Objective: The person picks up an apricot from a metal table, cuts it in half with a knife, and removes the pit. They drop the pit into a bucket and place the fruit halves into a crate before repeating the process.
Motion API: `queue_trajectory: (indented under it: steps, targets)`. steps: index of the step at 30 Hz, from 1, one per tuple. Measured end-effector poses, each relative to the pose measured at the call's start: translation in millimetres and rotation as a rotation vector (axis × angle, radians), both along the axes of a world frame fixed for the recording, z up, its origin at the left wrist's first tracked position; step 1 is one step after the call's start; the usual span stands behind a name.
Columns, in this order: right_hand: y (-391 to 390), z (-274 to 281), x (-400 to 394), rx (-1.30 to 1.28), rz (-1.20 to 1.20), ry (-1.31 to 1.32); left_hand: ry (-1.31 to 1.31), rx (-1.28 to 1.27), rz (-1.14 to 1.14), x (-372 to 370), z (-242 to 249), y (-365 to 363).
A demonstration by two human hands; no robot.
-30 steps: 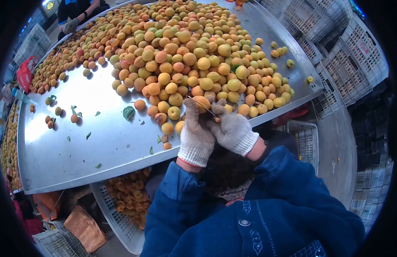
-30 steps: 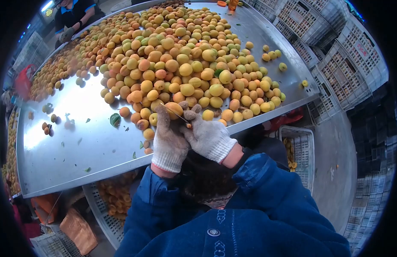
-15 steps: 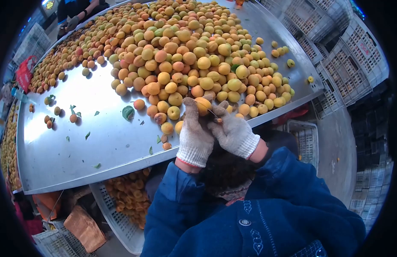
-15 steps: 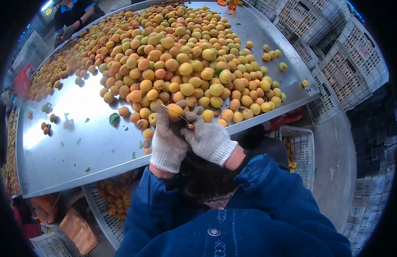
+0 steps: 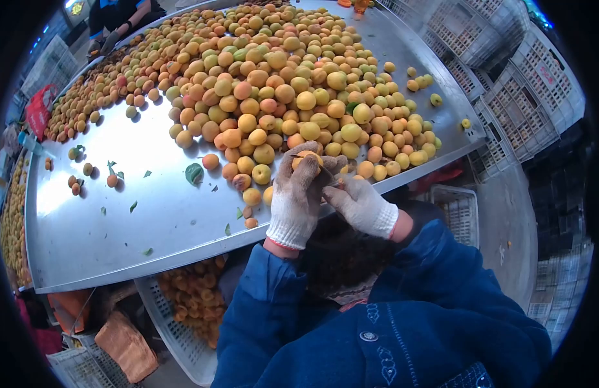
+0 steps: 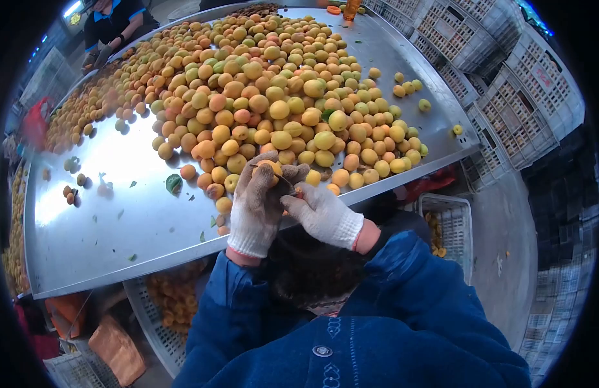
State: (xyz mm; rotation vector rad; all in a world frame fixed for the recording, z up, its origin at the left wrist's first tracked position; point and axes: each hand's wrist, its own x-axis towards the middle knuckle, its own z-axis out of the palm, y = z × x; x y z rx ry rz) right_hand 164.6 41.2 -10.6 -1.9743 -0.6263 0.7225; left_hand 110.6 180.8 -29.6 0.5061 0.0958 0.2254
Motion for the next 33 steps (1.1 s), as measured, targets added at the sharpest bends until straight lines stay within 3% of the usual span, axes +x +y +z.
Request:
queue_trajectory:
  steps: [1,2,4,5,7,10,11,13,23,25,28,32,33]
  targets:
    - [-3.8,-9.0,0.1,0.067,0.043,-0.224,-0.001,0.006,0.004,0.6,0.4,-1.4]
    - [-4.3,-8.5,1.0,0.068,0.041,-0.226,-0.001,0.012,0.01,1.1,0.7,-2.4]
    - [-3.3,-7.9,2.7,-0.087,0.058,-0.468,0.044,0.134,0.014,-0.1,0.5,-4.0]
    - [-2.7,-6.9,3.6,-0.086,0.058,-0.466,0.09,0.256,0.019,-0.6,0.5,-4.5]
    - [-1.5,-4.8,5.5,-0.225,0.087,-0.545,0.092,0.217,0.027,-0.4,4.0,-7.3]
    - [-2.9,-9.8,6.7,-0.233,0.102,-0.562,0.094,0.157,0.022,3.9,-6.9,-5.6]
    - [-2.6,-12.9,6.8,-0.233,0.104,-0.558,0.096,0.139,0.007,4.8,-9.6,-4.2]
    - [-2.1,-18.4,6.6,0.017,0.081,-0.39,0.111,0.137,0.006,4.2,-12.1,-3.6]
    - [-5.4,10.7,3.8,0.091,0.031,0.119,0.111,0.075,-0.004,0.9,-2.2,-7.0]
    - [-5.9,29.7,2.7,-0.024,-0.005,0.435,0.094,0.103,-0.019,-0.9,-0.9,-6.2]
    - [-7.5,36.8,0.5,-0.016,-0.001,0.519,0.074,0.161,-0.038,-1.9,1.4,-4.3]
    - [-10.2,9.4,-2.4,0.079,0.003,0.362,0.039,0.151,-0.062,-2.8,11.1,-5.0]
    - [-11.0,-3.5,-2.0,0.136,0.035,-0.034,0.038,0.151,-0.061,-2.8,11.6,-4.9]
